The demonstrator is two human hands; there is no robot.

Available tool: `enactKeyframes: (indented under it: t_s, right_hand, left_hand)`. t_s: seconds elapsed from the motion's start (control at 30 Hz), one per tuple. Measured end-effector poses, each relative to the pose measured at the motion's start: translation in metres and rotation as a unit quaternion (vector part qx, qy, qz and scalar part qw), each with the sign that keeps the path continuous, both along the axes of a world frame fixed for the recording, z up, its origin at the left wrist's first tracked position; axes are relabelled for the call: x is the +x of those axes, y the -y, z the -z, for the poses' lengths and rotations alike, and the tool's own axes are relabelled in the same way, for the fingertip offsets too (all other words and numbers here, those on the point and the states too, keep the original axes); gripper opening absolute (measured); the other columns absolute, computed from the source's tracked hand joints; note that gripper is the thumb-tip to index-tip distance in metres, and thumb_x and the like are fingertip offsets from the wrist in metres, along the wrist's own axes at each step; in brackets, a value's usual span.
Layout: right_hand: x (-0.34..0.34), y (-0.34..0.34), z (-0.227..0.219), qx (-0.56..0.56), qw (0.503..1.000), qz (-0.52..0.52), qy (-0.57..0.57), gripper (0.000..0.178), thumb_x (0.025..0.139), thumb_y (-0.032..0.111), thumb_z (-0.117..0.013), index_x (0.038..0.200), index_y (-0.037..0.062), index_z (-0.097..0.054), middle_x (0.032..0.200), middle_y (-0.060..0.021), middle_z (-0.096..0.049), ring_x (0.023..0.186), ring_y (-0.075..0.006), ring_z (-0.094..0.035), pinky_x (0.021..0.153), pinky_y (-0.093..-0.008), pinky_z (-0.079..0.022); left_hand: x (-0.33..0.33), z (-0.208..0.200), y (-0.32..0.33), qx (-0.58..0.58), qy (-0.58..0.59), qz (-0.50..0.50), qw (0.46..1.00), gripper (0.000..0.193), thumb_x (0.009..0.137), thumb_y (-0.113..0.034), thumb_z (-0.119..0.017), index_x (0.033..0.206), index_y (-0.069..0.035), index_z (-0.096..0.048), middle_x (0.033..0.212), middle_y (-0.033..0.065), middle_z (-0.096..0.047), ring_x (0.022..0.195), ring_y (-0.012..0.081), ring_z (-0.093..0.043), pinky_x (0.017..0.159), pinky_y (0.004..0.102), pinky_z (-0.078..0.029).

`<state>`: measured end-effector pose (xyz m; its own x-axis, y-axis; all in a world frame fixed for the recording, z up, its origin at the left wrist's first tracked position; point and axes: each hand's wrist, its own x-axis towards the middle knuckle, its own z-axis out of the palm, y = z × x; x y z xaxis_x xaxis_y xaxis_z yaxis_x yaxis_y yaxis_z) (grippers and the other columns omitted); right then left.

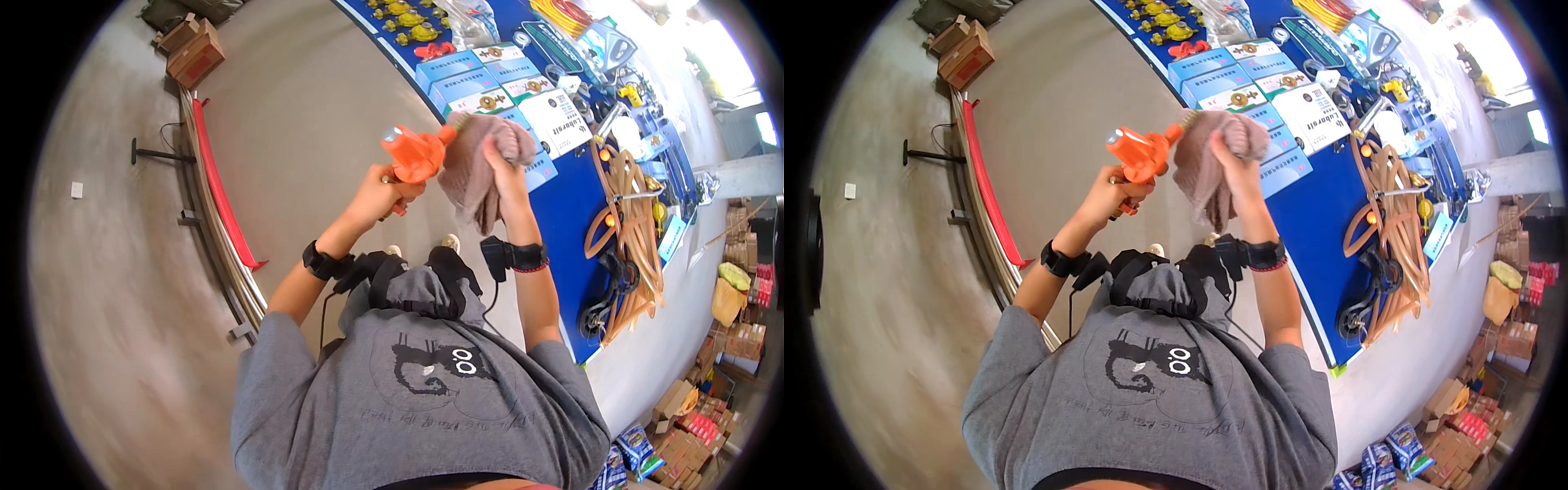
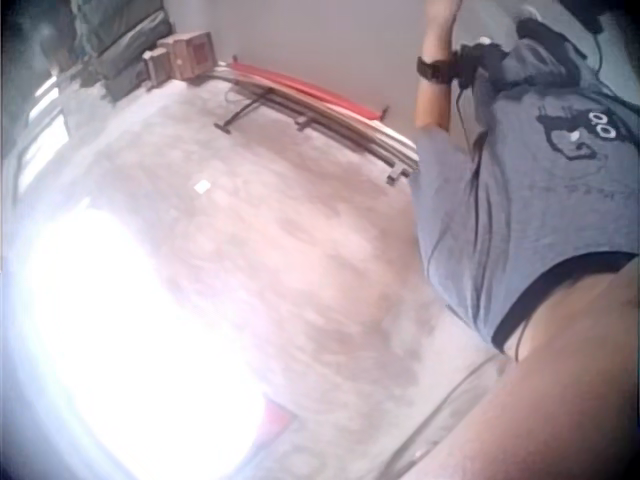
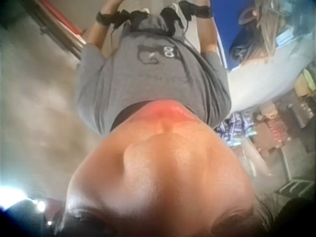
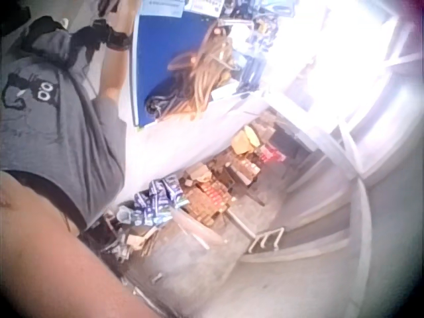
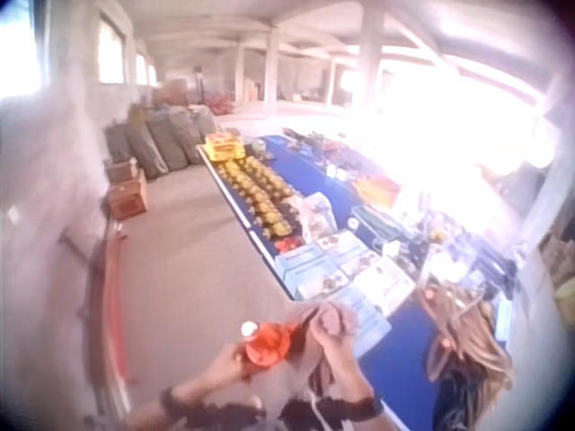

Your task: The person wipes gas regulators using a cloth and handles product boxes on a table.

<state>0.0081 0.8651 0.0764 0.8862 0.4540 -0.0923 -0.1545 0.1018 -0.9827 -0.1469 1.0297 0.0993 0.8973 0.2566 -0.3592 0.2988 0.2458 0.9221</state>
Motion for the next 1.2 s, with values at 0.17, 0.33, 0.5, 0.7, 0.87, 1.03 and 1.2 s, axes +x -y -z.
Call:
enactKeyframes:
  t_s: [0.17,0.33,0.5,0.7,0.87,1.03,1.2]
  right_hand:
    - [-0.013,-0.016,-0.008,0.165,0.945,-0.088,-0.267,0.066,0.086,0.048,-0.054,0.13,0.0036,-0.037,0.126,-0.0108,-0.047,0.113,-0.0206,-0.049,0.095,-0.034,-0.04]
    - [-0.038,-0.082,0.023,0.148,0.988,0.002,-0.049,0.061,0.089,0.04,-0.054,0.13,-0.0003,-0.032,0.121,-0.0092,-0.043,0.109,-0.0144,-0.042,0.093,-0.0282,-0.036]
    - [0.005,-0.094,0.056,0.104,0.994,0.016,-0.032,0.049,0.088,0.035,-0.058,0.121,0.003,-0.039,0.108,-0.0068,-0.048,0.099,-0.013,-0.046,0.088,-0.0288,-0.039]
    - [0.014,-0.078,0.016,0.117,0.933,-0.039,-0.338,0.049,0.086,0.045,-0.057,0.113,0.0048,-0.05,0.107,-0.0079,-0.054,0.098,-0.0188,-0.053,0.089,-0.034,-0.043]
    - [-0.004,-0.044,0.032,0.222,0.932,-0.081,-0.276,0.062,0.089,0.052,-0.044,0.129,0.0045,-0.039,0.127,-0.0103,-0.048,0.117,-0.0219,-0.046,0.098,-0.0369,-0.039]
    - [-0.043,-0.062,0.026,0.228,0.946,-0.066,-0.218,0.064,0.09,0.055,-0.037,0.129,0.0051,-0.038,0.13,-0.0089,-0.044,0.12,-0.0214,-0.043,0.098,-0.0386,-0.038]
    - [-0.048,-0.064,0.028,0.224,0.935,-0.065,-0.267,0.066,0.089,0.06,-0.033,0.122,0.0044,-0.047,0.118,-0.0106,-0.054,0.108,-0.0225,-0.052,0.093,-0.0383,-0.043]
  left_hand:
    - [0.014,0.02,-0.008,0.218,-0.004,-0.097,0.971,0.014,0.075,-0.011,-0.062,0.079,0.002,-0.059,0.061,0.0033,-0.056,0.052,0.0109,-0.056,0.047,0.0282,-0.045]
    - [0.029,0.038,0.02,0.514,-0.061,-0.151,0.842,0.016,0.067,-0.011,-0.058,0.077,0.001,-0.058,0.066,0.0237,-0.059,0.061,0.0404,-0.058,0.057,0.0451,-0.048]
    - [0.026,0.033,0.016,0.516,-0.017,-0.14,0.845,0.016,0.066,-0.012,-0.059,0.077,0.0,-0.059,0.063,0.0185,-0.06,0.06,0.0365,-0.06,0.056,0.042,-0.048]
    - [0.007,0.039,0.022,0.485,0.027,-0.063,0.872,0.017,0.066,-0.014,-0.062,0.075,-0.001,-0.059,0.06,0.014,-0.06,0.059,0.0326,-0.06,0.057,0.0382,-0.048]
    - [0.025,0.04,0.012,0.387,-0.007,-0.124,0.913,0.024,0.065,-0.015,-0.062,0.081,0.002,-0.058,0.064,0.016,-0.061,0.061,0.0336,-0.06,0.058,0.0397,-0.048]
    - [0.032,0.039,0.009,0.497,-0.01,-0.049,0.866,0.045,0.065,-0.025,-0.067,0.099,0.002,-0.055,0.08,0.0188,-0.063,0.079,0.034,-0.061,0.066,0.0395,-0.049]
    - [0.015,0.019,-0.007,0.392,0.084,0.091,0.912,0.065,0.075,-0.046,-0.063,0.114,0.004,-0.052,0.087,0.0174,-0.064,0.09,0.0301,-0.061,0.073,0.0382,-0.05]
